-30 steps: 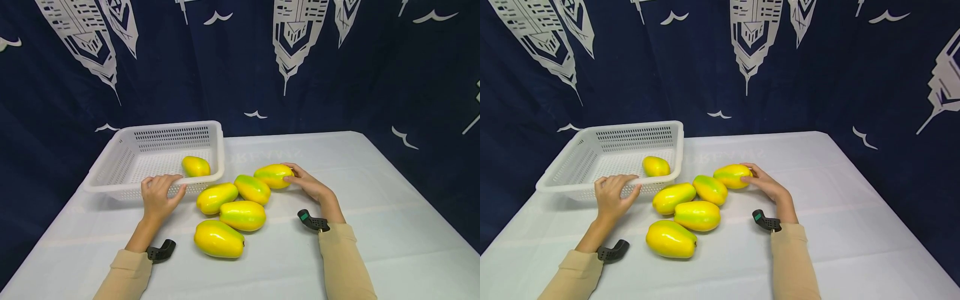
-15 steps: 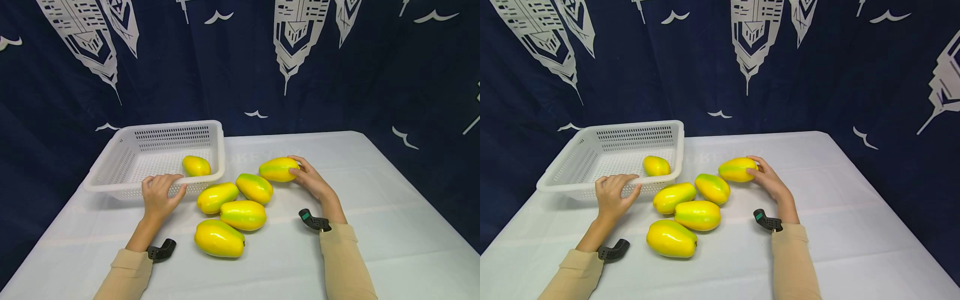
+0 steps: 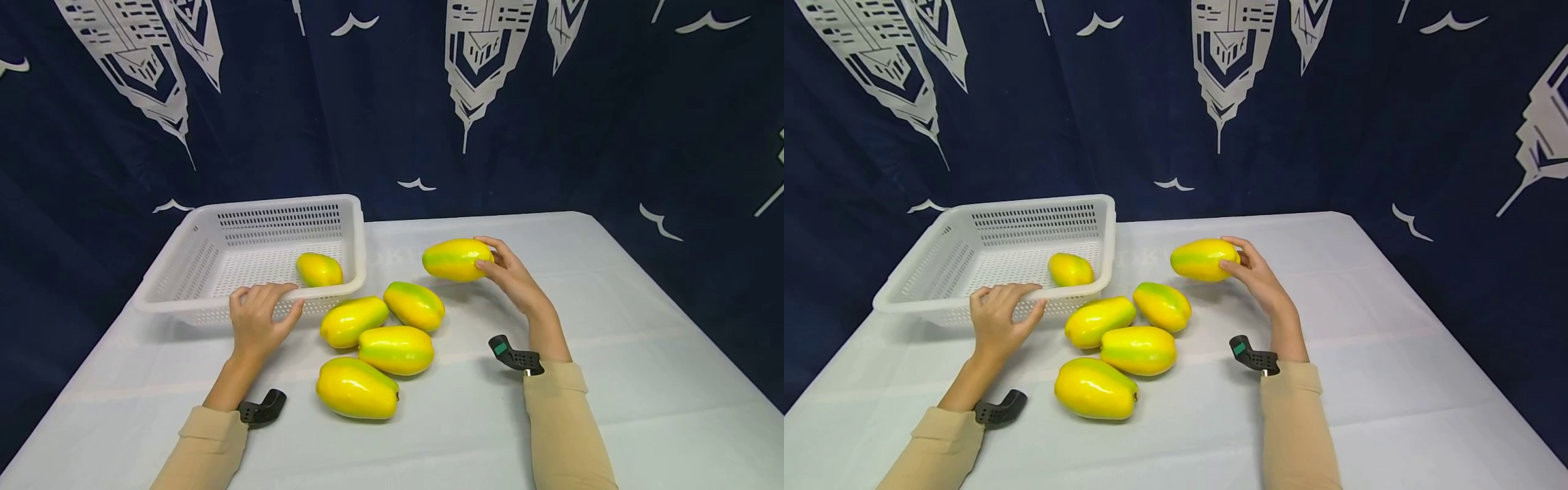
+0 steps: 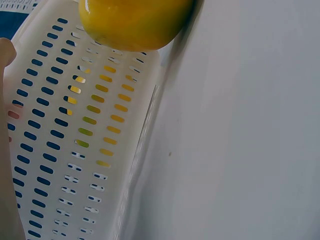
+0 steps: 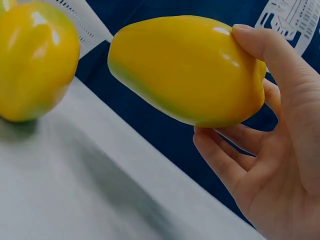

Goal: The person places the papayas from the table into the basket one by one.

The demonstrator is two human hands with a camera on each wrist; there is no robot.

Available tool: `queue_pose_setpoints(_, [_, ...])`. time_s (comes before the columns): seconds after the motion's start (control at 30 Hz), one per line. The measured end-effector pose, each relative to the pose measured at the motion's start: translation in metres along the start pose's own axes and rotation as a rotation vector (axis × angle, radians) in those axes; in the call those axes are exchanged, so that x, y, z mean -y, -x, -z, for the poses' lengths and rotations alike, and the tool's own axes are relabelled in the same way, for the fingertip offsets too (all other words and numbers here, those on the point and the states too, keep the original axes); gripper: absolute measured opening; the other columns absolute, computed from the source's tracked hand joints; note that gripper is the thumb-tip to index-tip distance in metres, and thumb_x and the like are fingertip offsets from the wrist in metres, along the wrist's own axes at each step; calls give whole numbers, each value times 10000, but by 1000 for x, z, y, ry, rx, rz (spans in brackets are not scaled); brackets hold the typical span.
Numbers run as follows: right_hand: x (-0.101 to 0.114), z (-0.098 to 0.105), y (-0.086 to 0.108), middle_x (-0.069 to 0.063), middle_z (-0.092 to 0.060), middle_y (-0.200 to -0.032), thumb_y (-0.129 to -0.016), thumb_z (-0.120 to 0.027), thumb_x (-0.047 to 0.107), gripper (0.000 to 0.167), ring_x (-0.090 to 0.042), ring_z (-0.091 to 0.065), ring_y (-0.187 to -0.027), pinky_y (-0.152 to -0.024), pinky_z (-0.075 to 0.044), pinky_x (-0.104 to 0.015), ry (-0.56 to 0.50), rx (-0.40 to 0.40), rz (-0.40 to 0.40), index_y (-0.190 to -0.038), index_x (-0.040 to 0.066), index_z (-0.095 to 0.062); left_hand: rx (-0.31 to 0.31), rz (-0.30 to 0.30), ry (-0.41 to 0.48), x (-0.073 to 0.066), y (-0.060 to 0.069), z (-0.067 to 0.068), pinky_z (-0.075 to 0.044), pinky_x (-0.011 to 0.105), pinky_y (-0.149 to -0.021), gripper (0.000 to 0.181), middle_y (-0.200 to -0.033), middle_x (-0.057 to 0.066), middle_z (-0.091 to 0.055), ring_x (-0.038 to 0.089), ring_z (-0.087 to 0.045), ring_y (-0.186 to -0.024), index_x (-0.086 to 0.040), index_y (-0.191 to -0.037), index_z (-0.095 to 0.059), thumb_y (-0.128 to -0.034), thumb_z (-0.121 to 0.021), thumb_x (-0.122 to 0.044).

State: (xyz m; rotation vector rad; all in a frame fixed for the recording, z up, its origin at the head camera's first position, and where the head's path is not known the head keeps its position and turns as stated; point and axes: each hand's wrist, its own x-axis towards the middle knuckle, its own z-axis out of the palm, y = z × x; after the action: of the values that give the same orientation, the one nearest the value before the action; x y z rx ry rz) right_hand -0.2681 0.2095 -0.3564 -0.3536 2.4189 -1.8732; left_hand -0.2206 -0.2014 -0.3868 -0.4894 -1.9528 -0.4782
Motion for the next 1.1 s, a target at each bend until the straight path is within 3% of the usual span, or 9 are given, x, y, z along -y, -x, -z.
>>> queue_pose_setpoints(0.37, [30,-12,2,-99,-437,-1305,-901,-532,294,504,-121,-474,-1078,-998,-330,-431,57,-27,98,-1359,202,-344,8,10,-2,0,2,0,-287,463,-772,350,-750,89,-673,268,-562,-679,-84,-860,-662,-814,-516,-399])
queue_pose_setpoints(0.6, [46,-23,3,-98,-439,-1298,-902,-536,239,492,-109,-499,-1066,-899,-412,-250,50,-32,171,-1351,164,-351,-1,0,-3,0,1,0,-289,460,-769,345,-759,88,-674,265,-559,-678,-85,-869,-662,-818,-518,-395])
queue_pose_setpoints(0.73, [53,-29,3,-77,-453,-1267,-899,-538,208,486,-128,-506,-1060,-857,-431,-203,40,-15,205,-1344,147,-352,-8,-5,2,0,1,0,-288,461,-767,343,-763,88,-674,265,-559,-680,-85,-872,-665,-819,-523,-393])
queue_pose_setpoints(1.1, [61,-44,1,-69,-474,-1241,-887,-529,147,479,-152,-541,-1022,-840,-459,-231,17,65,259,-1333,121,-357,11,6,-1,0,1,0,-285,465,-777,353,-769,92,-675,269,-560,-692,-83,-874,-663,-819,-514,-398])
